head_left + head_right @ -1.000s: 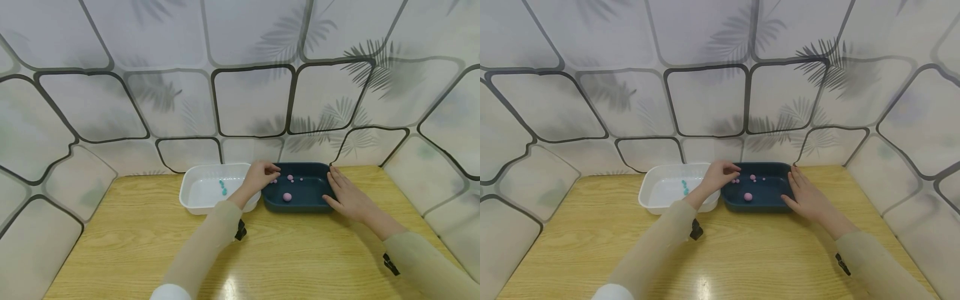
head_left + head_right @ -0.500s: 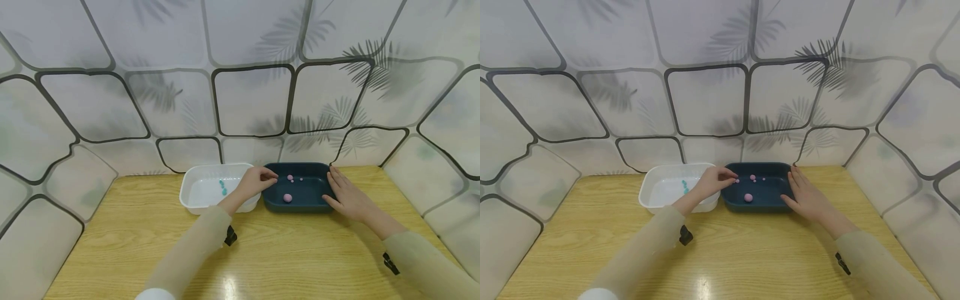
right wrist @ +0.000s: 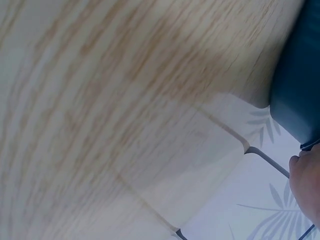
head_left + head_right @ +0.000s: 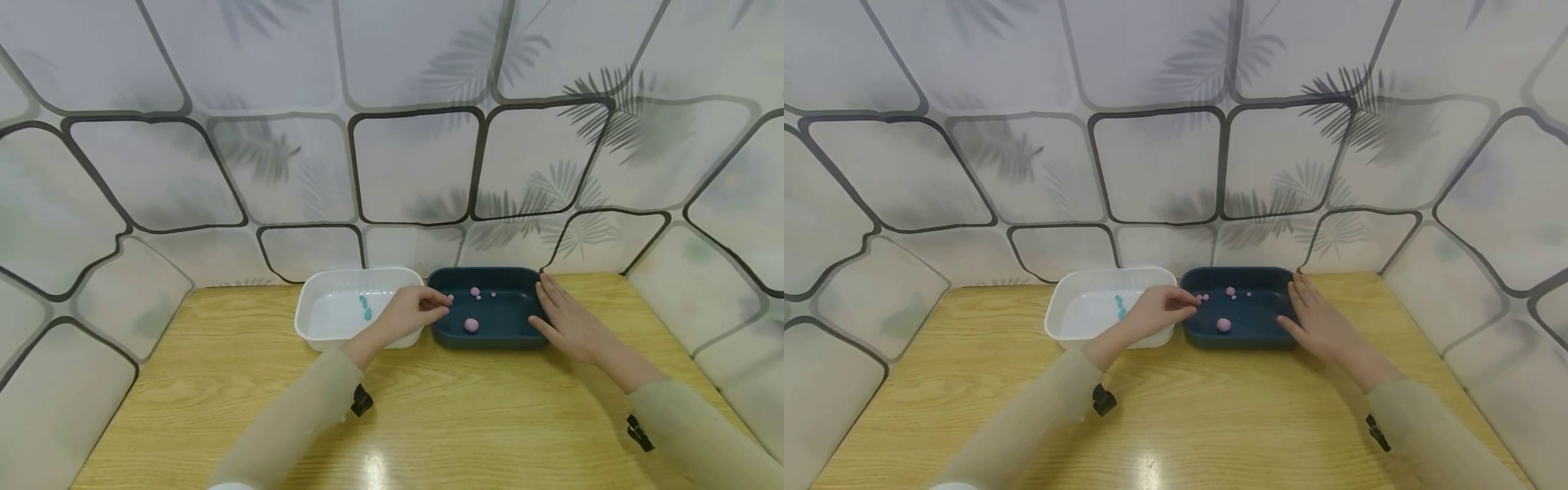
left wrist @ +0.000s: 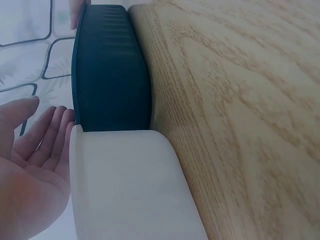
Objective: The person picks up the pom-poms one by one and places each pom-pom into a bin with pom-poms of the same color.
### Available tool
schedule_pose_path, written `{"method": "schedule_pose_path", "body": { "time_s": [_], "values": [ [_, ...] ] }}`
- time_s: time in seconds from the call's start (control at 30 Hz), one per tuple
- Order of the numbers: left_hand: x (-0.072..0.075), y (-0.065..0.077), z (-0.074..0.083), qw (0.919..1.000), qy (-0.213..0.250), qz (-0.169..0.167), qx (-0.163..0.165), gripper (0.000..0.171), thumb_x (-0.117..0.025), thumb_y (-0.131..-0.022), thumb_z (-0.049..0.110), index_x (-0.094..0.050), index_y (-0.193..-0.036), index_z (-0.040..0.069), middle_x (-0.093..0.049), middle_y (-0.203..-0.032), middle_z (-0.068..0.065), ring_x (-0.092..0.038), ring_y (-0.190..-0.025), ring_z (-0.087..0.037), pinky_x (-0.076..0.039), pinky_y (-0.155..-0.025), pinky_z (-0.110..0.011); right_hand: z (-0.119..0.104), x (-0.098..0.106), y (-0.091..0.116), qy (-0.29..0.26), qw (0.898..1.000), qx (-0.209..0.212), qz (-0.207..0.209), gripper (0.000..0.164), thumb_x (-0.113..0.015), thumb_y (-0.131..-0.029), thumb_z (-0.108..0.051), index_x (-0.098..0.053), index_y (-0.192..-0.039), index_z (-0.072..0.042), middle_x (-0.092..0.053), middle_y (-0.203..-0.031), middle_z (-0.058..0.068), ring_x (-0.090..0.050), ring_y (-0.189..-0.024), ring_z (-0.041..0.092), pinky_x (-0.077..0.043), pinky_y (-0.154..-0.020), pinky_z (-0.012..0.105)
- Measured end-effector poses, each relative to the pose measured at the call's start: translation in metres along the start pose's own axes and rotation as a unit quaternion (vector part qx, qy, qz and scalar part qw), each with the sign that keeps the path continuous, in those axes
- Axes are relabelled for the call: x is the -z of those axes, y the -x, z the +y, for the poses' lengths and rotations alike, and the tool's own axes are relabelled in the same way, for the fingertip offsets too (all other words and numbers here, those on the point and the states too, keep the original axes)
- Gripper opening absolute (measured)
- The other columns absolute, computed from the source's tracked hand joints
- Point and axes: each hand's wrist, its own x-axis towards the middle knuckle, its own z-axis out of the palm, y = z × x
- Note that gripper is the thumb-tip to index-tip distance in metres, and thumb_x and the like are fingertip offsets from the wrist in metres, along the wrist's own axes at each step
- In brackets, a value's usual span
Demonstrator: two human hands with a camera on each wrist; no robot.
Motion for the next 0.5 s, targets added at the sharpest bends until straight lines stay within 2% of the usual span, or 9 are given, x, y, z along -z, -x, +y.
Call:
{"method": "schedule_pose_path", "body": {
  "time_s": [0.27,0.37,0.5],
  "values": [
    [0.003,0.009,0.003,0.9999,-0.008,-0.006,-0.003,0.022,-0.070,-0.104,0.015,-0.079,-0.119,0.001,-0.080,-0.113,-0.011,-0.074,-0.100,-0.024,-0.060,-0.090,-0.025,0.004,-0.002,0.002,-0.011,1.000,0.004,0.007,0.084,-0.047,-0.113,-0.044,-0.011,-0.165,0.011,-0.004,-0.175,0.033,-0.001,-0.164,0.048,-0.014,-0.132,0.064],
    [0.003,0.015,0.004,0.9999,-0.009,-0.014,-0.001,0.023,-0.068,-0.105,0.016,-0.078,-0.120,0.001,-0.079,-0.114,-0.011,-0.074,-0.102,-0.024,-0.060,-0.091,-0.025,0.006,-0.004,0.003,-0.013,1.000,0.011,0.025,0.082,-0.048,-0.113,-0.042,-0.014,-0.166,0.010,-0.007,-0.175,0.032,-0.002,-0.165,0.046,-0.015,-0.132,0.064],
    [0.007,0.025,0.004,0.9996,-0.015,-0.022,-0.006,0.024,-0.067,-0.106,0.017,-0.078,-0.122,0.003,-0.079,-0.115,-0.010,-0.074,-0.103,-0.024,-0.060,-0.092,-0.026,0.007,-0.007,0.005,-0.008,0.998,0.025,0.056,0.079,-0.052,-0.112,-0.038,-0.018,-0.166,0.009,-0.014,-0.174,0.033,-0.006,-0.165,0.046,-0.008,-0.136,0.055]
  ]
}}
